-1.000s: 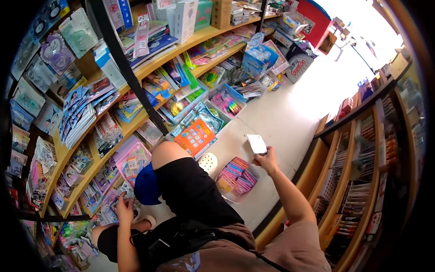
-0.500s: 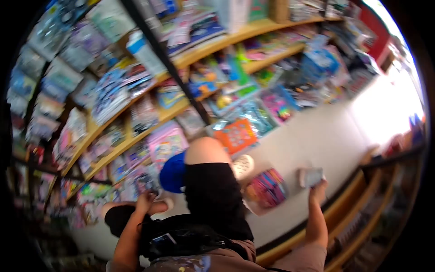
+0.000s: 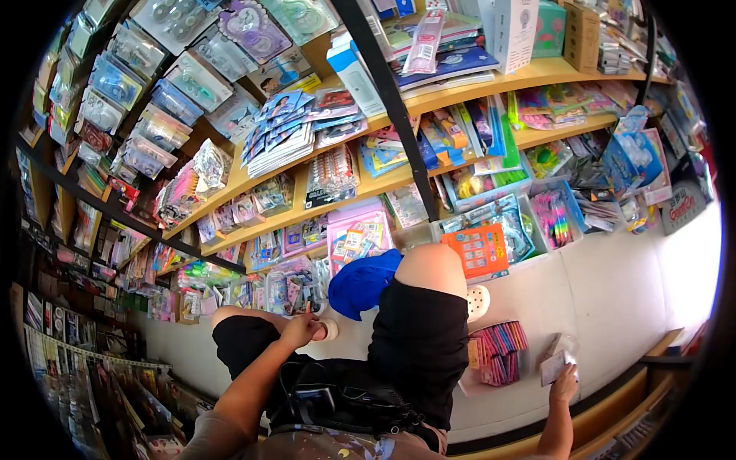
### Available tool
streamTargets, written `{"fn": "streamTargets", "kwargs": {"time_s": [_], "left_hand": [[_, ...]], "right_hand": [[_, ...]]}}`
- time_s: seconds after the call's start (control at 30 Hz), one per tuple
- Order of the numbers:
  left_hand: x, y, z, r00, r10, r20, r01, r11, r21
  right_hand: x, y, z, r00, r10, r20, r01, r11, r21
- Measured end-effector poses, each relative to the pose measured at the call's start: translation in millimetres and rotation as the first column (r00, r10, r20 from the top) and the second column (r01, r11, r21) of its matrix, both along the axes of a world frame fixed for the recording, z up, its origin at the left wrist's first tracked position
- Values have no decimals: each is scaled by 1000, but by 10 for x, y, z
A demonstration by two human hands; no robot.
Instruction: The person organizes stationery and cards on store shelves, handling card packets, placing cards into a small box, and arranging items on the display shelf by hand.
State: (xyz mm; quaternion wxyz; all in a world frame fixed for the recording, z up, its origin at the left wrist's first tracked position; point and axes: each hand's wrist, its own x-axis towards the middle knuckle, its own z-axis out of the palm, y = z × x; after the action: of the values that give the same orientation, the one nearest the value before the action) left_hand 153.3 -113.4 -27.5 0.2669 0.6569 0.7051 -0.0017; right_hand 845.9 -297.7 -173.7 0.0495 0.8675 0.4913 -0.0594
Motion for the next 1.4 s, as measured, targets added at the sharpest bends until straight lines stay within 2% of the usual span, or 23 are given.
{"fn": "streamTargets", "kwargs": {"time_s": [0.03, 0.07, 0.17, 0.2, 0.3, 0.4, 0.5, 0.53, 0.6, 0.67, 0.83, 0.87, 0.97, 1.07, 1.17, 1.27, 1.37, 1.4], "left_hand": [[8, 5, 30, 1000, 9, 23, -9, 1000, -10], [-17, 4, 12, 1000, 11, 7, -11, 1000, -1], [-128, -61, -88, 1000, 18, -10, -18, 1000, 26], [-156, -73, -92, 1000, 15, 5, -15, 999, 42], [-162, -87, -31, 1000, 15, 18, -17, 996, 82], [-142, -110, 18, 999, 37, 29, -38, 997, 60], [-134, -133, 36, 998, 51, 26, -52, 998, 39], [-130, -127, 45, 999, 50, 21, -51, 998, 38], [-120, -113, 53, 998, 56, 33, -57, 998, 38], [-120, -150, 58, 998, 59, 35, -61, 997, 38], [-84, -134, 96, 998, 54, 40, -55, 998, 38], [-75, -131, 108, 998, 49, 29, -50, 998, 36], [-83, -139, 102, 999, 36, 9, -36, 999, 36], [-131, -114, 52, 1000, 17, 11, -17, 999, 51], [-145, -145, 38, 1000, 19, 1, -19, 998, 64], [-151, -134, 24, 1000, 23, -11, -22, 996, 86], [-156, -162, 6, 999, 32, 6, -32, 996, 82], [-143, -158, 38, 999, 35, 20, -36, 997, 70]], "right_hand": [[-7, -11, 7, 998, 57, 3, -56, 997, -51], [22, -42, -55, 997, 67, 34, -68, 997, 38], [9, -85, -167, 996, 19, 87, -21, 1000, 14], [-123, -25, 90, 1000, 29, 9, -28, 997, -76], [-175, -17, -14, 994, -91, 58, 88, 995, 51], [-199, -23, -44, 959, -224, -173, 228, 974, 1], [-326, 47, 105, 974, -199, -112, 186, 976, -113], [-130, -56, -288, 942, -270, -201, 272, 962, -17], [-130, 7, -329, 900, -354, -256, 377, 925, 48], [-146, 5, -331, 901, -348, -260, 373, 926, 53], [-346, 88, 63, 997, -17, -75, 12, 998, -67], [-363, 109, 100, 996, -15, -85, 7, 996, -89], [-267, 88, -113, 1000, 25, -2, -25, 998, 65], [-285, 143, -91, 999, -13, -35, 12, 1000, -15], [-223, 130, -195, 996, -30, -89, 28, 999, -18], [-268, 187, -191, 997, -42, -64, 53, 983, 176], [-335, 229, 63, 993, -22, -120, 8, 993, -121], [-289, 228, -20, 994, -34, -100, 33, 999, -13]]}}
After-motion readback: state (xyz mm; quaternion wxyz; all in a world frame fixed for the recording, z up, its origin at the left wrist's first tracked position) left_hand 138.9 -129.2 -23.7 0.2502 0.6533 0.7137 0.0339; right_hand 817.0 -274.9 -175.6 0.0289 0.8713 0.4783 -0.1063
